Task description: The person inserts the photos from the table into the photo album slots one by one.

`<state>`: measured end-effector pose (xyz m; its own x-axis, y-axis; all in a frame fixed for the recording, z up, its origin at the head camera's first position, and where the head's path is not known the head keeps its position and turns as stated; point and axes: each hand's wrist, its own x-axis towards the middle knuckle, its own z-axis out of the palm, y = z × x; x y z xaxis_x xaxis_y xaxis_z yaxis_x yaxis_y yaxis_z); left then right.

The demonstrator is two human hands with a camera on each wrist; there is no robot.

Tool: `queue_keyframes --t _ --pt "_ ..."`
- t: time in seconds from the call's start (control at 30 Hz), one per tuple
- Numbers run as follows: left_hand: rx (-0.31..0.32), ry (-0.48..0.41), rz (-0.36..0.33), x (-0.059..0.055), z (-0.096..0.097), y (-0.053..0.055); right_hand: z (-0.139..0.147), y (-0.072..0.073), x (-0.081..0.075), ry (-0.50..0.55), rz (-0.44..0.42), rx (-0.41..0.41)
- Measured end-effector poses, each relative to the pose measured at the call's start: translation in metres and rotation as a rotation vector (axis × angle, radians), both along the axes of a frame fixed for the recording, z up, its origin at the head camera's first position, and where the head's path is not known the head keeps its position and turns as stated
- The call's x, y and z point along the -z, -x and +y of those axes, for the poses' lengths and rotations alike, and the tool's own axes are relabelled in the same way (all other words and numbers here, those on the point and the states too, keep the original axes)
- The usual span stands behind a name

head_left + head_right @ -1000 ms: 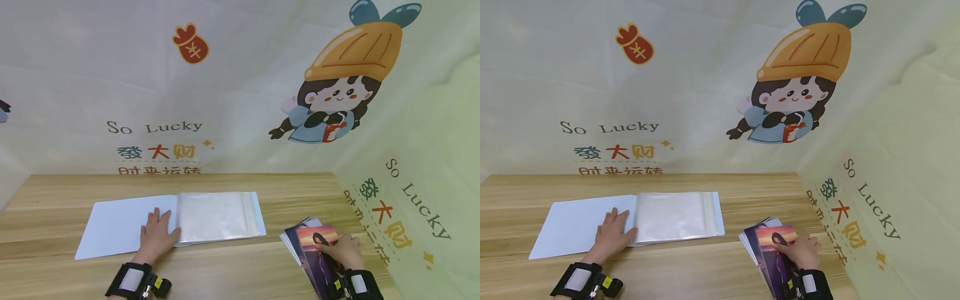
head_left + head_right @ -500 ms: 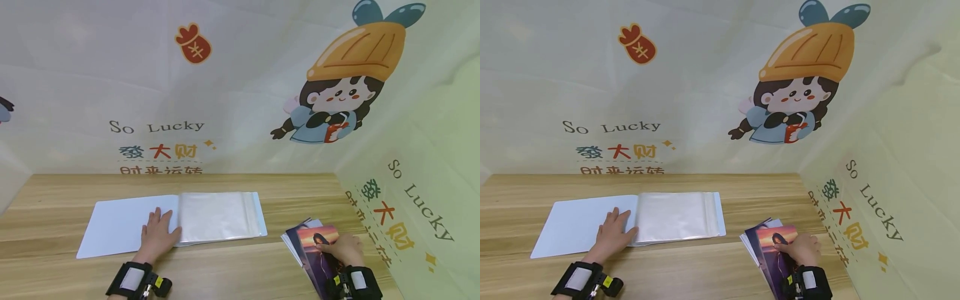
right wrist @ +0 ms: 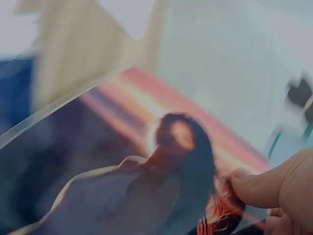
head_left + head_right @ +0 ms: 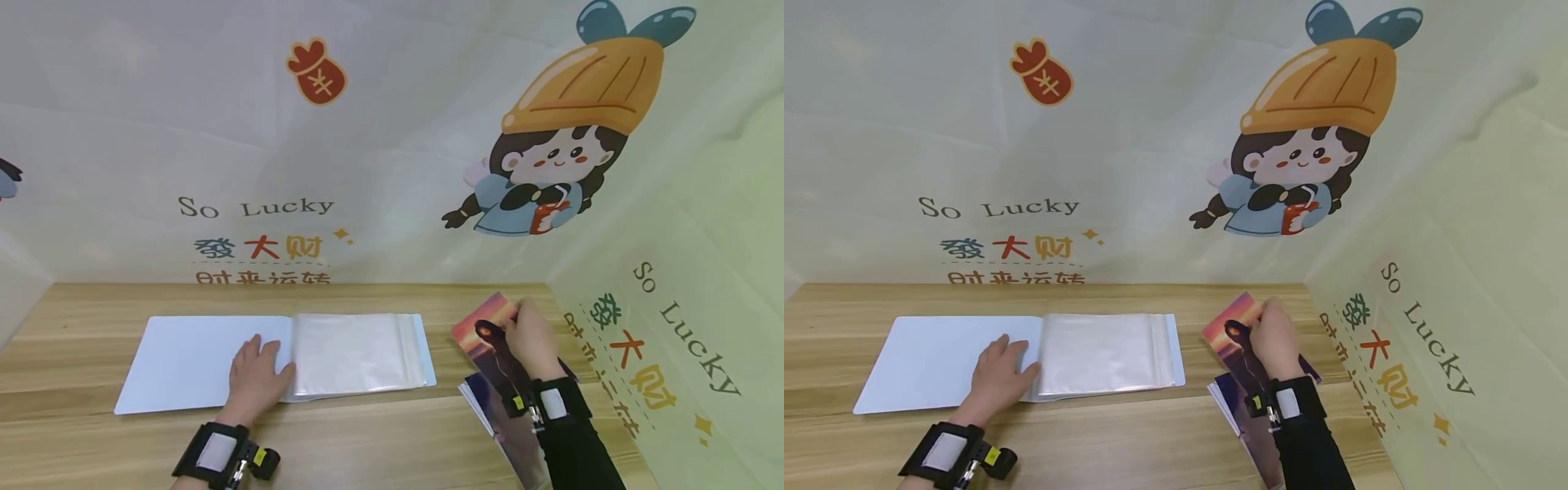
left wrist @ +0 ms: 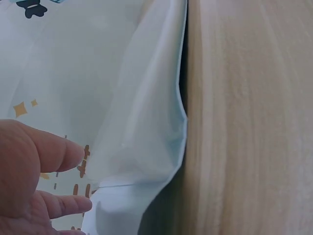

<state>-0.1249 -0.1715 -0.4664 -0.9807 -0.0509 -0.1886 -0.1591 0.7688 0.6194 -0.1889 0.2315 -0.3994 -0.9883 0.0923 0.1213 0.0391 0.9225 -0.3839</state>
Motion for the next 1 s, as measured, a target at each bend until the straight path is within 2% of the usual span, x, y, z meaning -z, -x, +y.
queue_keyframes --t 0.13,0.23,0.33,0.43,0.57,0.6,0.67,0.73,0.8,0.93,1.0 --pt "-0.003 0.001 0.038 -0.006 0.000 0.001 -0.049 0.019 -0.019 0.000 0.144 -0.146" --pt "-0.016 -0.011 0.075 -0.012 0.000 0.003 -0.089 0.028 -0.030 0.002 0.188 -0.270" --pt "-0.042 -0.049 0.108 -0.021 0.000 0.005 -0.128 0.031 -0.037 -0.010 0.163 -0.401" --pt "-0.056 -0.142 0.140 -0.030 -0.001 0.009 -0.164 0.031 -0.039 -0.052 0.122 -0.546" --pt "0.015 -0.315 0.215 -0.035 -0.004 0.014 -0.203 0.024 -0.037 -0.084 0.053 -0.742" --pt "0.042 -0.348 0.231 -0.035 -0.005 0.015 -0.211 0.021 -0.036 -0.087 0.035 -0.779" --pt "0.054 -0.412 0.249 -0.035 -0.008 0.017 -0.223 0.016 -0.035 -0.082 0.014 -0.839" --pt "0.023 -0.451 0.246 -0.034 -0.011 0.017 -0.230 0.012 -0.033 -0.082 0.021 -0.861" --pt "-0.039 -0.514 0.223 -0.032 -0.017 0.017 -0.230 0.010 -0.028 -0.074 0.053 -0.836" --pt "-0.205 -0.602 0.121 -0.030 -0.039 0.015 -0.212 0.011 -0.010 -0.049 0.132 -0.712" --pt "-0.303 -0.649 0.072 -0.030 -0.055 0.014 -0.198 0.012 0.002 -0.049 0.120 -0.664"
